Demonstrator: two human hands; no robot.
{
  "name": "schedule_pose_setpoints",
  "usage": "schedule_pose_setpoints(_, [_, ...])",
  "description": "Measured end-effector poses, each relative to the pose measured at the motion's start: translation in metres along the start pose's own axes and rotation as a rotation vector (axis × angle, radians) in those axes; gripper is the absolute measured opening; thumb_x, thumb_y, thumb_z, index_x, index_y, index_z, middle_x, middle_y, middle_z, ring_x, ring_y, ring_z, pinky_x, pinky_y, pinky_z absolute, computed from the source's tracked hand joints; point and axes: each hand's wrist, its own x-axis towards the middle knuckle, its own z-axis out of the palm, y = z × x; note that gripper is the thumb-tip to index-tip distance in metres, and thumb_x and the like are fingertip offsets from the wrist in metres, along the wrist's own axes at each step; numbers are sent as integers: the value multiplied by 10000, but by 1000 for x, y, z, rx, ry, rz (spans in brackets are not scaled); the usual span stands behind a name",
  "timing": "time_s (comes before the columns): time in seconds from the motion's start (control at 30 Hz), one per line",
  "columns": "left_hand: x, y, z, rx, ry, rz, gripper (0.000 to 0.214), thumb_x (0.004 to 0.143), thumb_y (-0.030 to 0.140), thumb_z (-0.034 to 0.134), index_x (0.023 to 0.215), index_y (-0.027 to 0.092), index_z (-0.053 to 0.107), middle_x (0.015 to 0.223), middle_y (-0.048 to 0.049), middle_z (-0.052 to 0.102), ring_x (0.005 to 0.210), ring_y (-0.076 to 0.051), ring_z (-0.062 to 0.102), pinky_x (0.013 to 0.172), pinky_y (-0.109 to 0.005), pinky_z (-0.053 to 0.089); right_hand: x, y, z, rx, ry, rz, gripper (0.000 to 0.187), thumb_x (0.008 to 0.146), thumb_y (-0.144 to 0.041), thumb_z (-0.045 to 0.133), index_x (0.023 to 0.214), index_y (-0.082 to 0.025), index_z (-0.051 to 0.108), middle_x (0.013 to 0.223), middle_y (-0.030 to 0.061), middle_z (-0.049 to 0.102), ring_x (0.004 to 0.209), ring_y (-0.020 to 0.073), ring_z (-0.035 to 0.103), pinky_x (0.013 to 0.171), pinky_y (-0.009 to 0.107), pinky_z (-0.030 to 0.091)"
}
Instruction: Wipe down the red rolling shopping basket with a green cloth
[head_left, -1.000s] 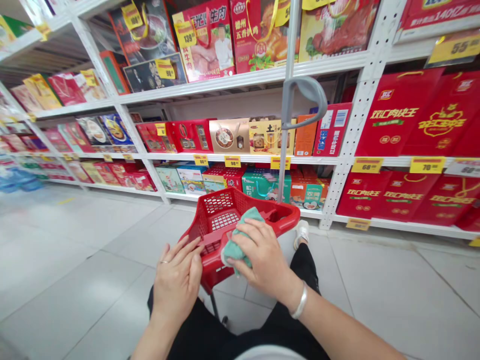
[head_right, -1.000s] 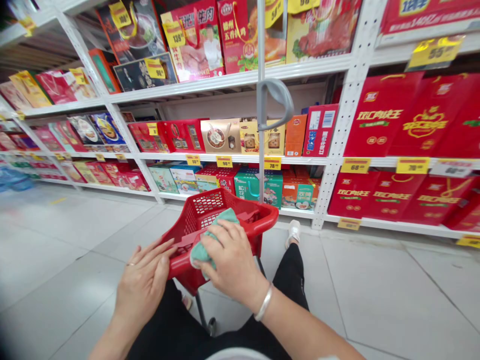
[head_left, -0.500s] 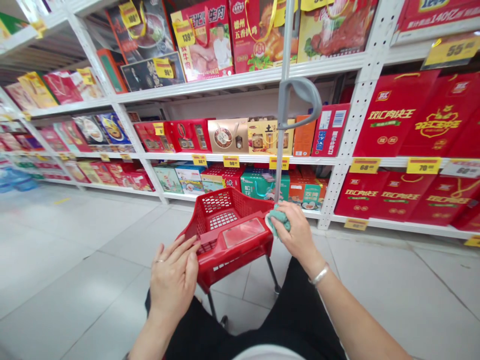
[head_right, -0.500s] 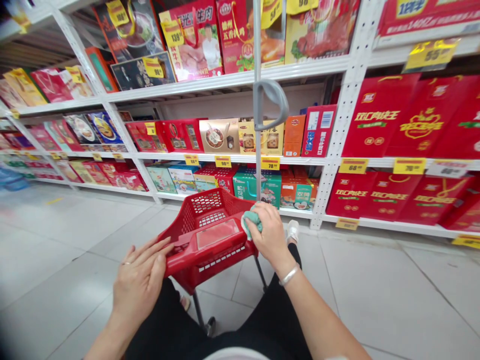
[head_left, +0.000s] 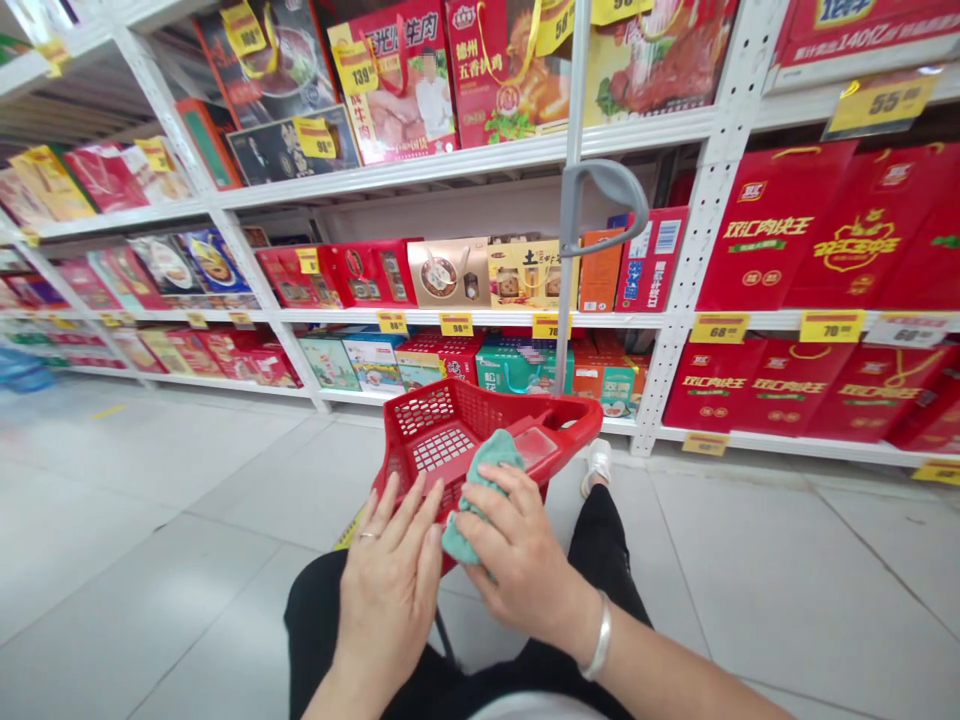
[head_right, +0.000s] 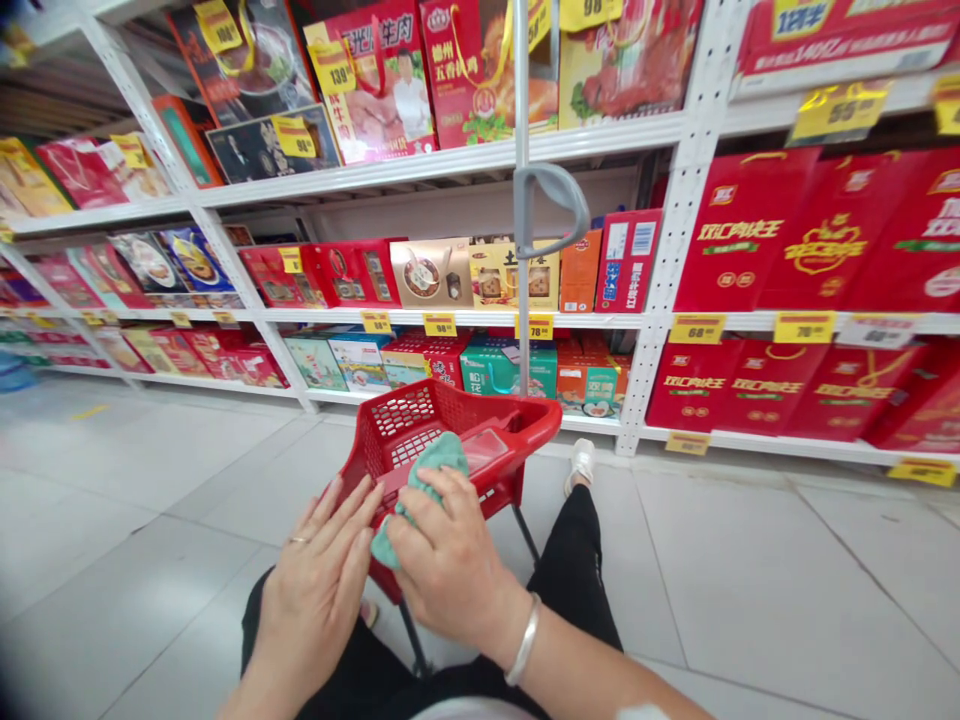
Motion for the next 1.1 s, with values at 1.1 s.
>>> schedule_pose_setpoints(1.1, [16, -18, 12, -613, -454, -185, 452, 969, 385, 344, 819, 251, 747, 1068, -77, 771, 1238, -275, 599, 1166, -552, 341, 2, 104, -46, -126, 185, 332, 116, 913, -249, 594, 1017, -224, 640, 1073, 100, 667, 1052, 265, 594, 947, 459, 478])
